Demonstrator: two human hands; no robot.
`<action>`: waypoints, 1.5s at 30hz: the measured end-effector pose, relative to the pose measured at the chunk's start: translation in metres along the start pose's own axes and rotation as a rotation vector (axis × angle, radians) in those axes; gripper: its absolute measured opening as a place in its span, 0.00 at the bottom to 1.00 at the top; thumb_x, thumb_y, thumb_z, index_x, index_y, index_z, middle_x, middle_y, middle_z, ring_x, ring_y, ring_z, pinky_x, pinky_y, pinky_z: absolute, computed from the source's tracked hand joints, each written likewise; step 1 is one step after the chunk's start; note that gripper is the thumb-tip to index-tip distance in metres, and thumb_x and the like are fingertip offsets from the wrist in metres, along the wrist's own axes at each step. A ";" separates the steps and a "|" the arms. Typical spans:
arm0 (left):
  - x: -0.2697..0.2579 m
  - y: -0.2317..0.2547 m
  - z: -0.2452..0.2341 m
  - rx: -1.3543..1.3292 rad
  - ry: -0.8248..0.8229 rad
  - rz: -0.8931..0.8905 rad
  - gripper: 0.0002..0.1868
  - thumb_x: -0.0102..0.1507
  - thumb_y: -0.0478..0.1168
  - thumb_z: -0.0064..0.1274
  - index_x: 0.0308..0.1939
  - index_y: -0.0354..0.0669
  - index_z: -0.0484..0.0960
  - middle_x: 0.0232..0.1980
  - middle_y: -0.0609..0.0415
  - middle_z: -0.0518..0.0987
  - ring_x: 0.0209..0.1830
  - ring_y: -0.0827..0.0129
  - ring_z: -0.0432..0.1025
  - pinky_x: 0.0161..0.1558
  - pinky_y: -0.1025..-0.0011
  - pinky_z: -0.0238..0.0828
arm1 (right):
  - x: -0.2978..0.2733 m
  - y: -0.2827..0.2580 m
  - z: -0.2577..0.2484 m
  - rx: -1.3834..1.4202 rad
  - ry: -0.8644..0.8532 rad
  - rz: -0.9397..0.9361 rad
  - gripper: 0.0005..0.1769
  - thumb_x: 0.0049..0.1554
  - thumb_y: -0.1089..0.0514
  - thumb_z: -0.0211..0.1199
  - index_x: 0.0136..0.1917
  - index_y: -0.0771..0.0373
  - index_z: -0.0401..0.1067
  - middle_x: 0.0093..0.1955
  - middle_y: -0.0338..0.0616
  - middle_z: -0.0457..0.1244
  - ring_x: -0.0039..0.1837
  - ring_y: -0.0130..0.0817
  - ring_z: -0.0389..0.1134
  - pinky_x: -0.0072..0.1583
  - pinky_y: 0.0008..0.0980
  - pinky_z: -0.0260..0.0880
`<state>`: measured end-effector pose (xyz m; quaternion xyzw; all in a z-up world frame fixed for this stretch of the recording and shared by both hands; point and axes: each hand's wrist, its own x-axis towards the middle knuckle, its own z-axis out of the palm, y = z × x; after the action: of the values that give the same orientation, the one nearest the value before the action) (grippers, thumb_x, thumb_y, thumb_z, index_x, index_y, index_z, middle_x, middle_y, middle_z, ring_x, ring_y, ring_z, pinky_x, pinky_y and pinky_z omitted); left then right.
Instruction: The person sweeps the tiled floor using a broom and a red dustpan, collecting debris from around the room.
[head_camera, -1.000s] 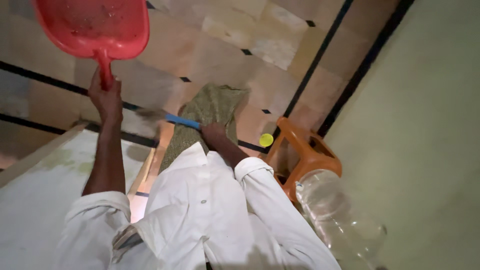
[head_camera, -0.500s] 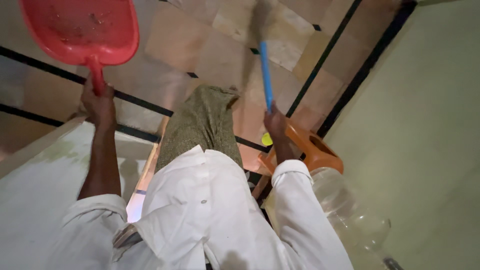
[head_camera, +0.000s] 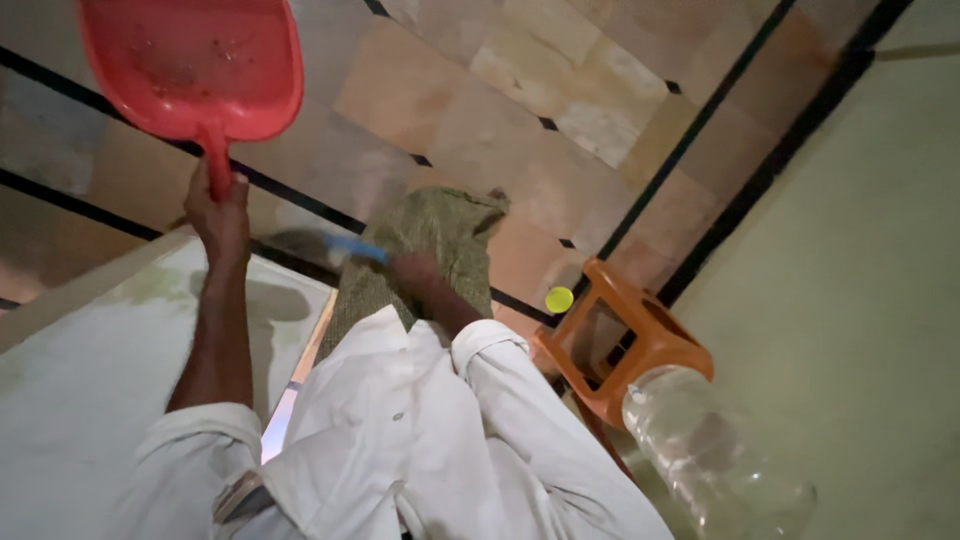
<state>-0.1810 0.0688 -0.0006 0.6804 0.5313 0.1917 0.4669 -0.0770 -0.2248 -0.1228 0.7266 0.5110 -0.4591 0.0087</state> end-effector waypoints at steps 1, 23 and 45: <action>-0.002 -0.004 -0.004 0.017 0.008 0.041 0.23 0.68 0.28 0.57 0.68 0.37 0.78 0.48 0.57 0.76 0.47 0.74 0.69 0.51 0.74 0.69 | 0.007 0.010 0.007 0.007 0.050 0.005 0.14 0.62 0.46 0.57 0.57 0.50 0.76 0.44 0.47 0.70 0.45 0.45 0.74 0.47 0.48 0.72; 0.012 -0.028 -0.021 0.046 0.069 0.172 0.23 0.65 0.30 0.59 0.65 0.35 0.78 0.50 0.56 0.80 0.49 0.70 0.72 0.53 0.70 0.69 | -0.026 0.040 -0.063 0.280 0.370 0.299 0.22 0.70 0.45 0.41 0.67 0.56 0.67 0.44 0.54 0.69 0.45 0.56 0.71 0.45 0.54 0.70; 0.023 -0.033 -0.057 -0.057 0.365 -0.235 0.15 0.65 0.28 0.56 0.56 0.37 0.80 0.44 0.59 0.76 0.44 0.75 0.70 0.49 0.73 0.69 | 0.040 0.182 -0.244 0.551 0.612 0.574 0.31 0.60 0.47 0.57 0.71 0.66 0.66 0.44 0.63 0.70 0.42 0.57 0.74 0.47 0.52 0.73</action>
<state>-0.2339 0.1145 -0.0055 0.5542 0.6770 0.2708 0.4015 0.2224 -0.1653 -0.0921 0.9146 0.1292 -0.3220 -0.2079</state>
